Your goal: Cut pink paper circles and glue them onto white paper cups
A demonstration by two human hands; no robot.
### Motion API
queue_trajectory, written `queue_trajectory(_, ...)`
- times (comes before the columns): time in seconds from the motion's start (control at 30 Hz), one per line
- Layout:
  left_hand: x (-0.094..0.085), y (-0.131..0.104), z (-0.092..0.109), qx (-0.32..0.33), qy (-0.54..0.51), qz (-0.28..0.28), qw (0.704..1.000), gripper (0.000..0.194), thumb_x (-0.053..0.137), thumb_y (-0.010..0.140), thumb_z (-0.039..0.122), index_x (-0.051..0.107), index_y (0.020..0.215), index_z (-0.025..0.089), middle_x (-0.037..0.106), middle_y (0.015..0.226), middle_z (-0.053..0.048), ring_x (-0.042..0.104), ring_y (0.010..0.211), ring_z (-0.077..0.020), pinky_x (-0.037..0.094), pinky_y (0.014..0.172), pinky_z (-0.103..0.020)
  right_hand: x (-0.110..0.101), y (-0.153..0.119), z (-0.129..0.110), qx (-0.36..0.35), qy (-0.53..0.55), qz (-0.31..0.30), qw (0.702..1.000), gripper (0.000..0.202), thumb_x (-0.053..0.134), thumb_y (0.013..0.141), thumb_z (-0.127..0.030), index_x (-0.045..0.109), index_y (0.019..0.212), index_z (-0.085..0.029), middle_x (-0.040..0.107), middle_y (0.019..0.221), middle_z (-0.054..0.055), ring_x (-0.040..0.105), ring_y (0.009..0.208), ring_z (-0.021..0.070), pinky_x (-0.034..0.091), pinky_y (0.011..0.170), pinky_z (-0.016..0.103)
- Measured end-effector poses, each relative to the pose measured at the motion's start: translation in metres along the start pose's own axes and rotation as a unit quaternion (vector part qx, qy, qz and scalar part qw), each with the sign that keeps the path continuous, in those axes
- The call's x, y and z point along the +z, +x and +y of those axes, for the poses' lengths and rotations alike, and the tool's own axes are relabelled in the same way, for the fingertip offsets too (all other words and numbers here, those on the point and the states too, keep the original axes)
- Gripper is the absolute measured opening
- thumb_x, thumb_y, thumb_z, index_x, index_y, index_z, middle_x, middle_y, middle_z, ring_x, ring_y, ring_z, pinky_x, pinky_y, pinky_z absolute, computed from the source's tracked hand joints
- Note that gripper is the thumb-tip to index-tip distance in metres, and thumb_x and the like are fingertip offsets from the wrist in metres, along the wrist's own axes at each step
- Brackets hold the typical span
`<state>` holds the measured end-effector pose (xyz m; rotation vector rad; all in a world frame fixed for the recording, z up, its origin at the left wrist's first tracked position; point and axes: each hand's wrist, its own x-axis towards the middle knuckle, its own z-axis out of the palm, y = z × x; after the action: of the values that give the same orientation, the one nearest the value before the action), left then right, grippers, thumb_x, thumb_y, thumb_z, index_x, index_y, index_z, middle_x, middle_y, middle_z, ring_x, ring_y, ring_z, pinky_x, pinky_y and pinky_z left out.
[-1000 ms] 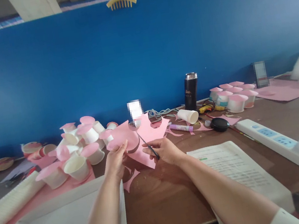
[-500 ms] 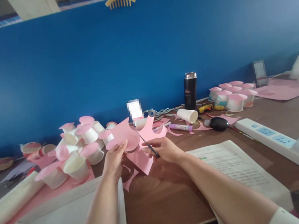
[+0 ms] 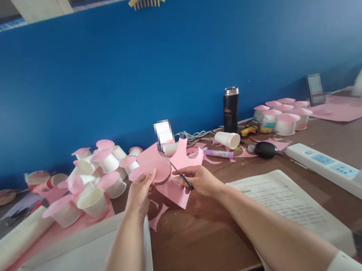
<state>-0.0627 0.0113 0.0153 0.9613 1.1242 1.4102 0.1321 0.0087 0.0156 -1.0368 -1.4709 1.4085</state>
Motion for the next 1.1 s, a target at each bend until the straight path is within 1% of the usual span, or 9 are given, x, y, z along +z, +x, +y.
queue_trajectory(0.17,0.0015,-0.0013,0.0013,-0.002,0.003,-0.001,1.0,0.034,0.08,0.061,0.044,0.064,0.064,0.014,0.05,0.048,0.005,0.038,0.041,-0.0049,0.031,0.044,-0.02,0.0004,-0.0014,0.0009,-0.008,-0.009,0.009,1.0,0.057,0.074,0.071,-0.047,0.068,0.114,-0.011,0.065,0.063,0.002,0.054,0.05,0.0088,0.042,0.052,0.024)
queue_trajectory(0.37,0.003,-0.0035,0.0047,0.002,0.007,-0.003,1.0,0.034,0.081,0.06,0.043,0.066,0.065,0.013,0.049,0.047,0.005,0.037,0.041,-0.0045,0.031,0.042,-0.019,0.0019,0.0002,0.0027,-0.017,-0.004,0.016,1.0,0.053,0.073,0.073,-0.044,0.068,0.114,-0.012,0.064,0.062,0.001,0.053,0.049,0.0083,0.041,0.051,0.023)
queue_trajectory(0.47,0.0027,-0.0029,0.0041,0.008,0.006,-0.009,1.0,0.034,0.081,0.06,0.043,0.066,0.064,0.013,0.05,0.046,0.004,0.041,0.042,-0.0062,0.034,0.045,-0.02,0.0023,0.0008,0.0029,-0.019,0.003,0.018,1.0,0.052,0.075,0.072,-0.042,0.068,0.114,-0.011,0.064,0.061,0.0,0.052,0.048,0.0081,0.04,0.05,0.022)
queue_trajectory(0.6,0.0007,-0.0004,0.0015,0.009,0.008,-0.009,1.0,0.034,0.08,0.06,0.045,0.068,0.067,0.014,0.053,0.046,0.001,0.051,0.049,-0.0117,0.041,0.052,-0.024,0.003,-0.0002,0.0016,-0.014,0.011,0.018,1.0,0.053,0.076,0.07,-0.041,0.069,0.113,-0.011,0.063,0.059,0.0,0.051,0.046,0.0077,0.039,0.048,0.022)
queue_trajectory(0.7,-0.0017,0.0017,-0.0009,0.018,0.024,-0.002,1.0,0.036,0.08,0.059,0.047,0.07,0.07,0.014,0.057,0.05,-0.001,0.056,0.054,-0.0153,0.042,0.054,-0.026,0.0032,-0.001,0.0002,-0.01,0.012,0.019,1.0,0.054,0.077,0.069,-0.042,0.069,0.112,-0.011,0.062,0.058,0.0,0.05,0.044,0.0077,0.039,0.047,0.023)
queue_trajectory(0.87,-0.0044,0.0032,-0.0037,0.029,0.048,0.013,0.998,0.04,0.078,0.057,0.051,0.07,0.07,0.014,0.058,0.051,-0.001,0.055,0.054,-0.0146,0.039,0.052,-0.024,0.0026,-0.0006,0.0001,-0.006,0.007,0.023,1.0,0.055,0.078,0.068,-0.043,0.07,0.111,-0.01,0.06,0.056,-0.001,0.049,0.044,0.0074,0.04,0.047,0.023)
queue_trajectory(1.1,-0.005,0.0047,-0.0047,0.039,0.05,0.031,0.997,0.039,0.078,0.057,0.051,0.07,0.071,0.015,0.057,0.052,0.0,0.053,0.054,-0.0142,0.038,0.052,-0.024,0.0015,-0.0006,0.0015,-0.011,0.003,0.017,1.0,0.058,0.076,0.069,-0.047,0.069,0.113,-0.009,0.057,0.054,-0.002,0.048,0.043,0.0073,0.038,0.046,0.024)
